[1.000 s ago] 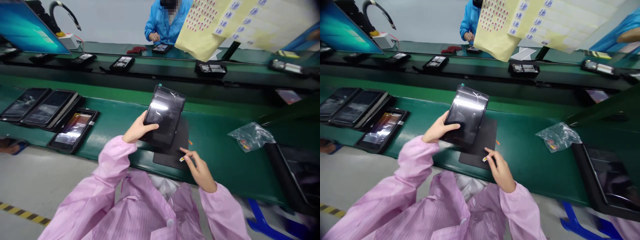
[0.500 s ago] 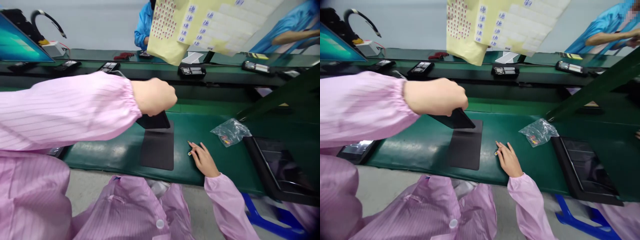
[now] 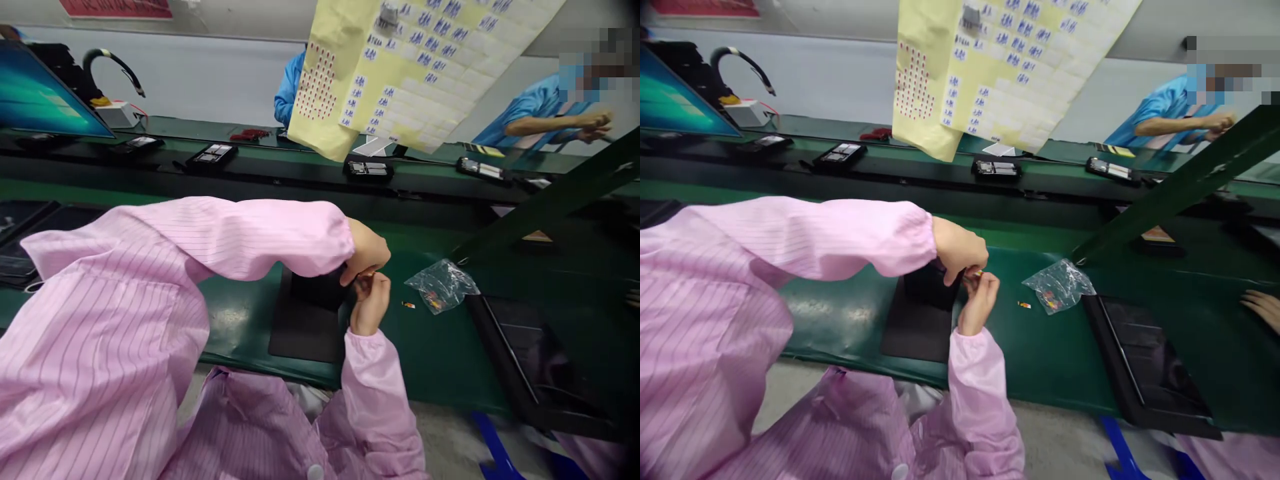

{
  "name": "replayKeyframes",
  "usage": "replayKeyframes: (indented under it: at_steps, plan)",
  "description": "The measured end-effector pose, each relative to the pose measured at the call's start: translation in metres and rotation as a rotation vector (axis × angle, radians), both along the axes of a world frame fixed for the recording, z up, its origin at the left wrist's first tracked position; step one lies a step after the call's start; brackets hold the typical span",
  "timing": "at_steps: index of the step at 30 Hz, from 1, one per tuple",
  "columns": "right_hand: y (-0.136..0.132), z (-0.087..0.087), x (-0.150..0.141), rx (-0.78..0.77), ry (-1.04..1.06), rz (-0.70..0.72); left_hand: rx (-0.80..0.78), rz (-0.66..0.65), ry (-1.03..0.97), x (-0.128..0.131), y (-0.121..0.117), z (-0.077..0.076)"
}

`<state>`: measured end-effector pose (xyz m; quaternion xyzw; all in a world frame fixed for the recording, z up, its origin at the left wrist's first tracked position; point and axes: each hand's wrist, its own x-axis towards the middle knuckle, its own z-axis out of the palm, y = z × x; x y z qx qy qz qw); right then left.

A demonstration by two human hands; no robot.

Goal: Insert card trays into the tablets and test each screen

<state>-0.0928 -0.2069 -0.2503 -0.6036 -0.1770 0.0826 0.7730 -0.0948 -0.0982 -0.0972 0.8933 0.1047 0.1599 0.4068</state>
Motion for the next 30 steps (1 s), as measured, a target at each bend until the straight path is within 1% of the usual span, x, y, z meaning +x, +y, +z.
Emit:
replayKeyframes:
  at_steps: [1, 2, 3, 4, 5, 6, 7, 9, 11, 12, 13, 15, 17, 18, 20, 22, 23, 25, 27, 28, 30]
  plan:
    - [0.009, -0.001, -0.006, 0.015, 0.041, 0.0, 0.034, -0.22, 0.169, -0.011, 0.011, 0.015]
    - [0.016, -0.002, -0.012, 0.03, 0.077, -0.006, 0.073, -0.402, 0.301, -0.025, 0.021, 0.027]
    - [0.02, -0.002, -0.016, 0.045, 0.11, -0.015, 0.075, -0.475, 0.349, -0.041, 0.03, 0.036]
    - [0.022, -0.002, -0.02, 0.06, 0.139, -0.025, 0.048, -0.478, 0.33, -0.058, 0.037, 0.04]
    - [0.023, -0.001, -0.023, 0.074, 0.164, -0.034, 0.007, -0.444, 0.272, -0.074, 0.041, 0.04]
    - [0.022, -0.001, -0.025, 0.088, 0.185, -0.042, -0.02, -0.407, 0.198, -0.089, 0.043, 0.036]
    - [0.021, -0.001, -0.027, 0.1, 0.202, -0.049, -0.009, -0.373, 0.121, -0.102, 0.043, 0.029]
    - [0.019, 0.001, -0.029, 0.12, 0.223, -0.058, 0.088, -0.286, -0.023, -0.122, 0.035, 0.011]
    - [0.016, 0.004, -0.028, 0.137, 0.225, -0.067, 0.181, -0.184, -0.142, -0.131, 0.023, -0.005]
    - [0.015, 0.008, -0.026, 0.147, 0.215, -0.075, 0.195, -0.13, -0.192, -0.133, 0.017, -0.012]
    - [0.013, 0.014, -0.024, 0.159, 0.198, -0.085, 0.188, -0.078, -0.236, -0.134, 0.012, -0.016]
    - [0.007, 0.031, -0.02, 0.189, 0.143, -0.118, 0.138, 0.019, -0.297, -0.134, 0.006, -0.021]
    - [-0.001, 0.054, -0.015, 0.208, -0.006, -0.132, 0.099, 0.093, -0.338, -0.135, 0.004, -0.024]
    - [-0.005, 0.066, -0.014, 0.205, -0.126, -0.11, 0.096, 0.114, -0.361, -0.136, 0.004, -0.025]
    - [-0.012, 0.091, -0.011, 0.151, -0.43, 0.014, 0.113, 0.14, -0.416, -0.139, 0.002, -0.029]
    - [-0.017, 0.113, -0.01, 0.026, -0.724, 0.194, 0.112, 0.178, -0.471, -0.143, 0.0, -0.033]
    - [-0.018, 0.121, -0.009, -0.046, -0.842, 0.271, 0.079, 0.208, -0.493, -0.144, -0.002, -0.035]
    - [-0.018, 0.133, -0.009, -0.169, -1.019, 0.355, -0.045, 0.269, -0.534, -0.145, -0.004, -0.038]
    - [-0.016, 0.141, -0.008, -0.235, -1.139, 0.378, -0.179, 0.314, -0.597, -0.144, -0.004, -0.043]
    - [-0.014, 0.144, -0.008, -0.257, -1.192, 0.39, -0.223, 0.332, -0.639, -0.143, -0.004, -0.046]
    - [-0.011, 0.149, -0.008, -0.304, -1.294, 0.424, -0.25, 0.367, -0.73, -0.139, -0.003, -0.053]
